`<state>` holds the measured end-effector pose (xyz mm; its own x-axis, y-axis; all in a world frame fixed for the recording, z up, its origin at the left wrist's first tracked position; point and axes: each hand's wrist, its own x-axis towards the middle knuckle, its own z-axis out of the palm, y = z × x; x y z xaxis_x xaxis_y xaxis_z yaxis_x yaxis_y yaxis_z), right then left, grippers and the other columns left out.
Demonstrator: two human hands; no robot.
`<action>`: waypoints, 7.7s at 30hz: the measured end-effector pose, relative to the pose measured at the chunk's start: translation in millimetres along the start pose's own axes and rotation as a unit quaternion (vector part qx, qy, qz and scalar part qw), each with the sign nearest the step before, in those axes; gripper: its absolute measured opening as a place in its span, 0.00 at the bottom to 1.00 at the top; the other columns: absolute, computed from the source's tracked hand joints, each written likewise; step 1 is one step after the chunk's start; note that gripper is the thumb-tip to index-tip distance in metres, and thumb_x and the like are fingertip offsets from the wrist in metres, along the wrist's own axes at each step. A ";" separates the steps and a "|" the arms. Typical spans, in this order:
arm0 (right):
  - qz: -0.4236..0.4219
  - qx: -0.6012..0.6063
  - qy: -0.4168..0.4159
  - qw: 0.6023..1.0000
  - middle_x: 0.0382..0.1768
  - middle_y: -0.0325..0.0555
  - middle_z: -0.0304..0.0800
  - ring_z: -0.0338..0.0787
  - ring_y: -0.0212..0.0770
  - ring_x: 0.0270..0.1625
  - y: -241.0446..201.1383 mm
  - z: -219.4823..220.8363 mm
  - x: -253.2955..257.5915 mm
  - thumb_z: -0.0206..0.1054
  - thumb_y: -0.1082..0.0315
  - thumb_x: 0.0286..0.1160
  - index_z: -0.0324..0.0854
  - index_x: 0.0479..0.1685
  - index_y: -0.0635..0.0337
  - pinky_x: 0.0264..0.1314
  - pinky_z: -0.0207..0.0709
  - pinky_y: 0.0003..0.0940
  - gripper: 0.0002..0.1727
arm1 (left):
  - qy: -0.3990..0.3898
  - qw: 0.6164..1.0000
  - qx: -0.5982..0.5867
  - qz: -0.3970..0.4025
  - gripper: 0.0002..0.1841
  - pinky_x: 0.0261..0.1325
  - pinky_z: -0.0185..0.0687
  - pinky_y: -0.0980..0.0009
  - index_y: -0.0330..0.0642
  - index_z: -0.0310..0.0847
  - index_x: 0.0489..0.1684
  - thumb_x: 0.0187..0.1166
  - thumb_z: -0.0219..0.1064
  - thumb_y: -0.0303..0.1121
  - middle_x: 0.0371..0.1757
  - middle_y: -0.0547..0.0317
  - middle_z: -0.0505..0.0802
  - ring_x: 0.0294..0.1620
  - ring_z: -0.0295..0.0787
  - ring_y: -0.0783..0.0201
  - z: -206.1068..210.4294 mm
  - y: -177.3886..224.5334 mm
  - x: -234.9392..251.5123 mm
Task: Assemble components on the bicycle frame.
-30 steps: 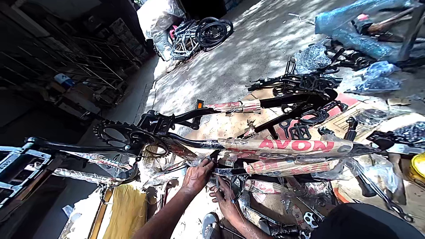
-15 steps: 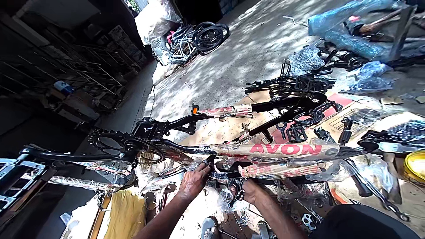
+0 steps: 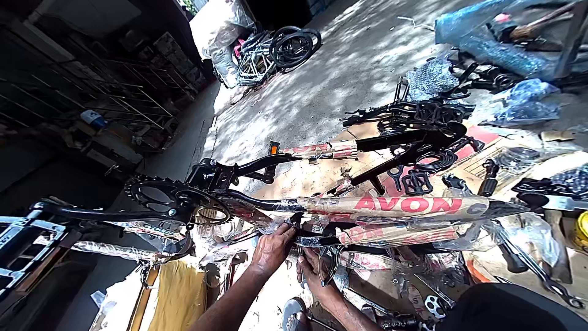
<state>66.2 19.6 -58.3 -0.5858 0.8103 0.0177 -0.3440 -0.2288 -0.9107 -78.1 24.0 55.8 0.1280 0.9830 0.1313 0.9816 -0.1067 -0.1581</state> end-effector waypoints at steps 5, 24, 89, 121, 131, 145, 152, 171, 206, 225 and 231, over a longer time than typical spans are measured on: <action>0.100 0.147 0.085 0.980 0.40 0.52 0.90 0.93 0.44 0.27 -23.6 12.9 -3.6 0.55 0.69 0.91 0.69 0.72 0.69 0.28 0.91 0.36 0.17 | 0.009 1.000 -0.005 -0.001 0.12 0.33 0.91 0.53 0.51 0.93 0.54 0.79 0.68 0.35 0.53 0.56 0.94 0.33 0.95 0.55 2.7 -1.0 -0.3; 0.326 0.227 0.031 0.917 0.22 0.42 0.82 0.78 0.32 0.18 -70.2 -80.5 19.0 0.50 0.73 0.90 0.79 0.38 0.61 0.19 0.73 0.24 0.13 | -0.051 0.999 0.003 -0.010 0.14 0.39 0.92 0.49 0.51 0.91 0.61 0.82 0.65 0.35 0.58 0.54 0.94 0.38 0.96 0.51 -5.8 1.6 2.2; -0.004 0.224 0.007 0.975 0.47 0.50 0.88 0.91 0.41 0.46 8.7 28.1 0.5 0.54 0.71 0.87 0.53 0.88 0.70 0.52 0.89 0.38 0.31 | -0.145 0.981 -0.127 0.016 0.18 0.58 0.87 0.54 0.48 0.90 0.53 0.74 0.68 0.48 0.47 0.59 0.94 0.50 0.92 0.62 -41.9 -10.7 17.8; 0.044 0.282 0.001 0.958 0.29 0.38 0.76 0.79 0.33 0.24 -1.7 24.6 2.9 0.41 0.68 0.93 0.56 0.82 0.62 0.31 0.82 0.31 0.22 | -0.163 0.978 -0.130 0.019 0.19 0.64 0.85 0.55 0.49 0.89 0.58 0.74 0.69 0.46 0.53 0.59 0.94 0.56 0.91 0.62 -45.8 -11.1 19.9; 0.060 0.212 -0.083 0.972 0.45 0.51 0.89 0.95 0.46 0.44 -11.4 16.2 3.3 0.54 0.67 0.90 0.41 0.93 0.64 0.49 0.92 0.42 0.36 | -0.159 0.979 -0.124 0.026 0.19 0.64 0.85 0.54 0.49 0.90 0.59 0.72 0.69 0.45 0.54 0.59 0.94 0.57 0.91 0.61 -43.6 -12.9 19.0; 0.044 0.196 -0.063 0.978 0.26 0.40 0.80 0.81 0.33 0.20 -11.1 -6.2 7.1 0.44 0.62 0.94 0.72 0.58 0.64 0.25 0.79 0.27 0.16 | -0.128 0.988 -0.084 0.017 0.15 0.60 0.88 0.52 0.49 0.90 0.56 0.76 0.71 0.42 0.53 0.57 0.94 0.54 0.92 0.57 -35.5 -7.2 16.1; 0.044 0.144 -0.069 0.986 0.41 0.46 0.88 0.93 0.40 0.40 -3.1 5.9 9.8 0.50 0.65 0.92 0.58 0.83 0.69 0.45 0.90 0.36 0.26 | -0.074 0.997 -0.034 -0.013 0.14 0.42 0.91 0.47 0.48 0.91 0.57 0.75 0.70 0.34 0.58 0.53 0.94 0.41 0.96 0.51 -13.1 0.5 12.5; 0.051 0.124 -0.063 0.989 0.37 0.43 0.86 0.89 0.35 0.34 3.7 3.1 7.9 0.49 0.65 0.93 0.57 0.84 0.66 0.36 0.84 0.28 0.25 | -0.026 1.000 -0.007 0.007 0.12 0.35 0.91 0.49 0.47 0.92 0.52 0.73 0.71 0.30 0.51 0.54 0.95 0.34 0.95 0.52 -5.4 0.3 5.7; 0.166 0.291 -0.072 0.940 0.21 0.36 0.79 0.76 0.27 0.17 -25.1 -28.4 20.5 0.47 0.67 0.94 0.77 0.43 0.61 0.20 0.71 0.19 0.14 | -0.093 0.993 -0.066 -0.005 0.14 0.50 0.91 0.49 0.48 0.91 0.56 0.73 0.72 0.34 0.54 0.56 0.95 0.47 0.95 0.55 -20.5 -3.1 14.7; 0.039 0.115 -0.045 0.992 0.41 0.47 0.88 0.93 0.39 0.41 -5.1 17.7 12.3 0.49 0.67 0.92 0.59 0.82 0.71 0.50 0.90 0.35 0.25 | -0.109 0.990 -0.090 0.025 0.14 0.55 0.90 0.53 0.48 0.90 0.55 0.72 0.72 0.36 0.50 0.59 0.94 0.49 0.94 0.59 -30.3 -7.5 16.3; 0.185 0.361 -0.138 0.904 0.10 0.29 0.70 0.69 0.26 0.09 -29.5 -39.5 18.2 0.44 0.60 0.92 0.76 0.26 0.51 0.16 0.69 0.23 0.22 | -0.118 0.989 -0.080 0.036 0.11 0.56 0.89 0.54 0.51 0.91 0.55 0.79 0.68 0.37 0.48 0.60 0.95 0.48 0.94 0.60 -28.5 -13.6 15.3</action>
<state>94.7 62.4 -47.4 -0.8851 0.4637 -0.0392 -0.4180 -0.8293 -0.3709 -85.5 36.3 87.9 0.1796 0.9776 -0.1098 0.9835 -0.1807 0.0004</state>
